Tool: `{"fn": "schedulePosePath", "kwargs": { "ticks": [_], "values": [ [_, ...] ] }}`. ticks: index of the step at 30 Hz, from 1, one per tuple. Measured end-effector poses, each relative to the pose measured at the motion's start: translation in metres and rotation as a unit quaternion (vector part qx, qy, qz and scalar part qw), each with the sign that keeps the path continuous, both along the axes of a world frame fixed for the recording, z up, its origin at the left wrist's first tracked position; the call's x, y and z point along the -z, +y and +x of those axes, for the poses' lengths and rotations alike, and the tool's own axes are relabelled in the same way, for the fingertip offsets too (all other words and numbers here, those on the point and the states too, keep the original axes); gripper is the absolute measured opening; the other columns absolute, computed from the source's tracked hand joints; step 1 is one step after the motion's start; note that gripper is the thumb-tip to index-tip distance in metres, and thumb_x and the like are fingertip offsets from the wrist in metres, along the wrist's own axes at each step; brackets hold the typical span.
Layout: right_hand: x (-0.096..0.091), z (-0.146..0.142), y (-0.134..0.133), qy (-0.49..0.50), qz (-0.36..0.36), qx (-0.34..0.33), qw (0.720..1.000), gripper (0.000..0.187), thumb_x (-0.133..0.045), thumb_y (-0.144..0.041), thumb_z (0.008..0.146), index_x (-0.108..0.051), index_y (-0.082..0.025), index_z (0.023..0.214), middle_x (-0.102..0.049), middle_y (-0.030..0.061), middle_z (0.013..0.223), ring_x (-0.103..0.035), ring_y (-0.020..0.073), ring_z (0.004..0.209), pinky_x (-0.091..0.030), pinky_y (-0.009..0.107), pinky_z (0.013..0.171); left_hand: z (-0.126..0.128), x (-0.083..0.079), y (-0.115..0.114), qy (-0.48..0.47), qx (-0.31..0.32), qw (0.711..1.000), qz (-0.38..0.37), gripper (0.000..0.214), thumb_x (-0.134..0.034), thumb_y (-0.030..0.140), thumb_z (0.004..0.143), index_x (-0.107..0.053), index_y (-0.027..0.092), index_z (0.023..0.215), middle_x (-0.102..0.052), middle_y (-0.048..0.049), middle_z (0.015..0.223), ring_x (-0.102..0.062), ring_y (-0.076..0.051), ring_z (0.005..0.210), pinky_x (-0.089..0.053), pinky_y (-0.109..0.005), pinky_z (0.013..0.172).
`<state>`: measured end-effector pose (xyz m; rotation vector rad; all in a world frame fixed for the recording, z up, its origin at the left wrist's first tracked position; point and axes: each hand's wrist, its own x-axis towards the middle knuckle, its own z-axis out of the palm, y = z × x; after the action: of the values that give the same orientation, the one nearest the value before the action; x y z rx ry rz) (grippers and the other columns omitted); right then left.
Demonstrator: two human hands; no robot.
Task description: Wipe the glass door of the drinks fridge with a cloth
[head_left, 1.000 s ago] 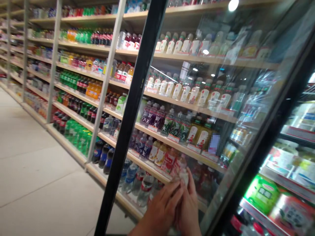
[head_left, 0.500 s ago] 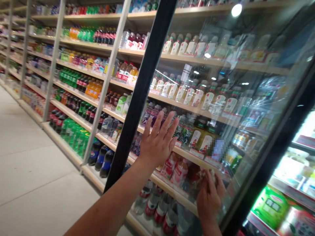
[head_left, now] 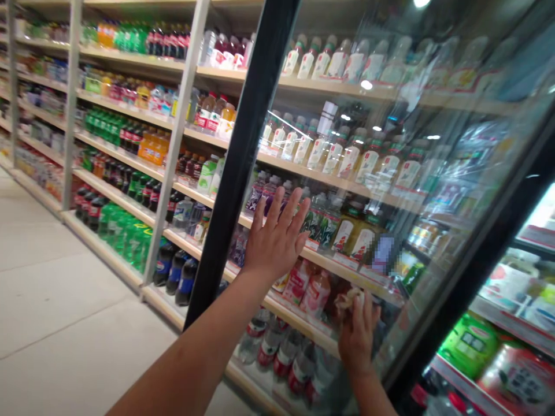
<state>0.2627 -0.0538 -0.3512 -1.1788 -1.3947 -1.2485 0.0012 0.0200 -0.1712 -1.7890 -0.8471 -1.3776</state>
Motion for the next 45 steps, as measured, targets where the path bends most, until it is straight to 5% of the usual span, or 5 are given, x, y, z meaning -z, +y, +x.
{"fn": "schedulePosePath", "kwargs": {
  "ticks": [5, 14, 32, 38, 45],
  "values": [
    [-0.05, -0.008, 0.002, 0.085, 0.094, -0.01, 0.992, 0.06, -0.052, -0.007, 0.095, -0.039, -0.024, 0.151, -0.035, 0.0171, 0.158, -0.041, 0.0308, 0.143, -0.043, 0.054, 0.113, 0.0, 0.0, 0.0, 0.0, 0.011, 1.0, -0.003, 0.077, -0.051, 0.041, 0.097, -0.011, 0.018, 0.159, -0.01, -0.0066, 0.166, 0.004, -0.03, 0.153, -0.002, -0.054, 0.125],
    [-0.043, -0.041, 0.012, -0.017, -0.007, -0.033, 0.999, 0.064, -0.04, -0.006, 0.097, -0.026, -0.028, 0.156, -0.017, 0.0082, 0.166, -0.022, 0.0303, 0.152, -0.034, 0.059, 0.117, 0.0, 0.0, -0.005, -0.004, 0.015, 1.0, -0.009, 0.073, -0.048, 0.041, 0.099, -0.014, 0.018, 0.159, -0.014, -0.006, 0.165, -0.001, -0.03, 0.153, -0.005, -0.053, 0.125],
    [-0.356, -0.144, 0.075, -0.094, 0.013, -0.128, 0.987, 0.062, -0.03, -0.016, 0.1, -0.019, -0.031, 0.159, -0.023, 0.0012, 0.165, -0.009, 0.0235, 0.155, -0.018, 0.056, 0.126, 0.001, 0.001, -0.001, -0.009, -0.001, 1.0, 0.013, 0.068, -0.045, 0.041, 0.1, -0.019, 0.016, 0.158, -0.017, -0.0077, 0.164, -0.003, -0.03, 0.153, -0.006, -0.054, 0.125],
    [-0.36, -0.18, 0.074, -0.141, -0.061, -0.125, 0.98, 0.063, -0.029, -0.016, 0.097, -0.02, -0.028, 0.158, -0.026, 0.0012, 0.164, -0.014, 0.0223, 0.154, -0.015, 0.053, 0.127, 0.001, 0.001, 0.0, -0.007, 0.012, 1.0, 0.003, 0.071, -0.046, 0.04, 0.1, -0.014, 0.017, 0.159, -0.017, -0.0077, 0.165, 0.001, -0.031, 0.153, -0.007, -0.056, 0.124],
    [-0.362, -0.126, 0.072, -0.078, 0.051, -0.121, 0.988, 0.063, -0.024, -0.018, 0.099, -0.014, -0.027, 0.16, -0.029, 0.0059, 0.161, -0.017, 0.0246, 0.154, -0.017, 0.057, 0.125, 0.001, 0.0, -0.002, -0.009, 0.009, 1.0, 0.002, 0.071, -0.047, 0.041, 0.1, -0.014, 0.019, 0.159, -0.017, -0.0073, 0.165, -0.002, -0.03, 0.153, -0.007, -0.054, 0.125]
  ]
}}
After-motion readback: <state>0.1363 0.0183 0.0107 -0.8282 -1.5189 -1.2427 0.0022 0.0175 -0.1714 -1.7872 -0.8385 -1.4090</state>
